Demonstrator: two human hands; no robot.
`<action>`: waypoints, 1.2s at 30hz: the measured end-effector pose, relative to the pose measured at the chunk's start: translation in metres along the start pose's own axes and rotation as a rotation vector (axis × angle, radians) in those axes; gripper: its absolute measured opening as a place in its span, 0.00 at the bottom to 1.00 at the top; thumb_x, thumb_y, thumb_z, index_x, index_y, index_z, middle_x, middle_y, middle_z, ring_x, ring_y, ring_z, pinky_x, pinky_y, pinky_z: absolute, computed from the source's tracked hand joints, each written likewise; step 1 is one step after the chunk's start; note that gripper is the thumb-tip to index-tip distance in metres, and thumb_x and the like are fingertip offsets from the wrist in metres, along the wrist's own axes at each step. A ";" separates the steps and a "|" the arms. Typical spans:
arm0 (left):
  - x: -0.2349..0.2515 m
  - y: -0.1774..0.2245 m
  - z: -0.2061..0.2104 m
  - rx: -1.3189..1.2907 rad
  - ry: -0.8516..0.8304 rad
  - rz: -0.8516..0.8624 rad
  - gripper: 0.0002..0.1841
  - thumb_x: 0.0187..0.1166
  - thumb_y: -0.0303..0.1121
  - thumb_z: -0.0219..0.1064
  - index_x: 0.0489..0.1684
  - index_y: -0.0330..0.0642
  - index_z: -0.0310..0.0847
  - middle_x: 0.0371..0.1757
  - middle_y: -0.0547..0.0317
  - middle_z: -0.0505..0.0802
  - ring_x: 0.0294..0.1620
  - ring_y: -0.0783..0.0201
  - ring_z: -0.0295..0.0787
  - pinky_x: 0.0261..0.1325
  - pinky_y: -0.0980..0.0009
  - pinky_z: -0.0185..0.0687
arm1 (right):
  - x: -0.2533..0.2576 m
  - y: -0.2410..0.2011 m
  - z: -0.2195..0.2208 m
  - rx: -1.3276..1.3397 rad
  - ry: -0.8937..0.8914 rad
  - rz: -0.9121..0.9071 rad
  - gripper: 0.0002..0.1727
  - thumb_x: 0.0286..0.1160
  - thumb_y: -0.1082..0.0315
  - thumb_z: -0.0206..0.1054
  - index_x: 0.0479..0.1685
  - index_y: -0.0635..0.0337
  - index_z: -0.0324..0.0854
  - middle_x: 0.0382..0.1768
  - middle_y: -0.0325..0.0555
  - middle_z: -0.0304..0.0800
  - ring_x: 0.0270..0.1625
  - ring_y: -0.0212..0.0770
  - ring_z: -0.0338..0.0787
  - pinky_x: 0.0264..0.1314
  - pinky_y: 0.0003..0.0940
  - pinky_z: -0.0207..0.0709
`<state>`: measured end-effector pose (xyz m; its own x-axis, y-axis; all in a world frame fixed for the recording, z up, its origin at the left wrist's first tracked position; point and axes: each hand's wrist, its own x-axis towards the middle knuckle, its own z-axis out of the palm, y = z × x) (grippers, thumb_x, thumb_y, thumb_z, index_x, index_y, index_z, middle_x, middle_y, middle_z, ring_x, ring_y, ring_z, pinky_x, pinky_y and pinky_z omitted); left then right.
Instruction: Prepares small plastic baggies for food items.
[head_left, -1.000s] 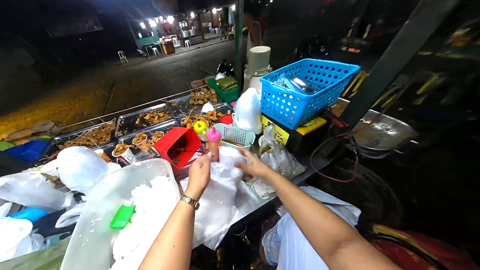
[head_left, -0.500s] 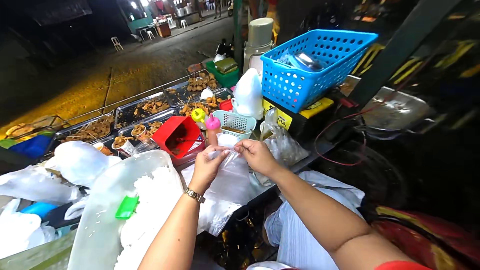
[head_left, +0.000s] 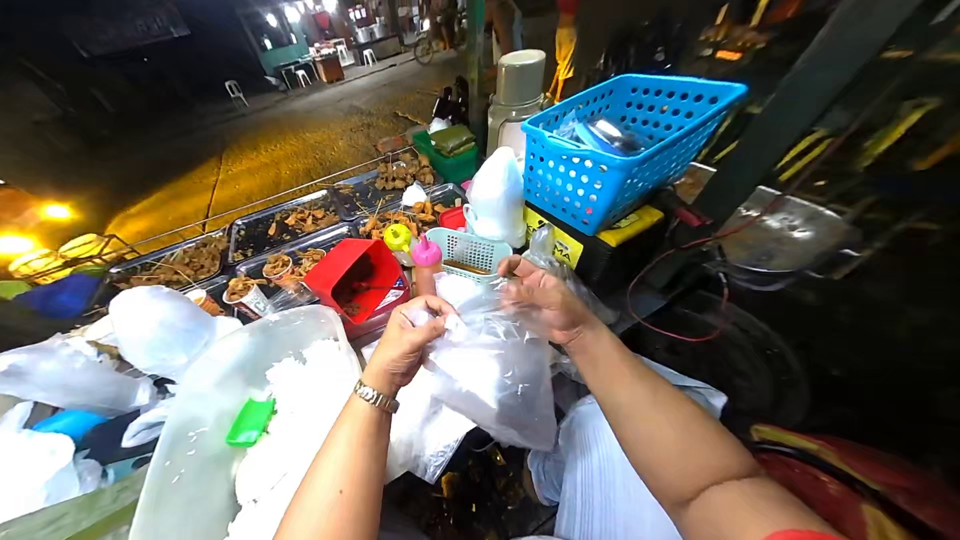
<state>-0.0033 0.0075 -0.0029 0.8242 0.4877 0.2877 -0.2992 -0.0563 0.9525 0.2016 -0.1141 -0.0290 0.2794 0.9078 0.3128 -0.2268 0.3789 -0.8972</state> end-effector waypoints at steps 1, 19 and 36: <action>0.002 0.001 -0.004 0.177 -0.027 0.029 0.05 0.71 0.25 0.70 0.32 0.45 0.92 0.37 0.71 0.93 0.40 0.80 0.88 0.47 0.81 0.85 | 0.002 -0.004 -0.001 -0.108 -0.033 -0.020 0.10 0.70 0.75 0.59 0.43 0.49 0.80 0.26 0.25 0.86 0.31 0.20 0.84 0.41 0.21 0.81; 0.026 -0.054 0.005 0.358 0.271 -0.717 0.20 0.83 0.23 0.61 0.74 0.33 0.73 0.54 0.46 0.86 0.46 0.61 0.82 0.49 0.64 0.79 | 0.038 0.060 -0.007 -0.442 0.154 0.483 0.19 0.87 0.75 0.57 0.73 0.71 0.77 0.65 0.60 0.85 0.63 0.44 0.86 0.70 0.41 0.77; 0.013 -0.019 -0.011 0.775 0.328 -0.284 0.21 0.94 0.40 0.51 0.49 0.35 0.89 0.43 0.53 0.92 0.44 0.64 0.86 0.53 0.61 0.78 | 0.017 0.047 -0.009 -0.671 0.034 0.319 0.54 0.65 0.58 0.83 0.89 0.68 0.55 0.82 0.65 0.70 0.84 0.51 0.72 0.87 0.46 0.65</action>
<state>0.0081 0.0245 -0.0179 0.6033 0.7911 0.1007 0.4032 -0.4116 0.8173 0.2036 -0.0823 -0.0688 0.3260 0.9453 0.0048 0.3136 -0.1033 -0.9439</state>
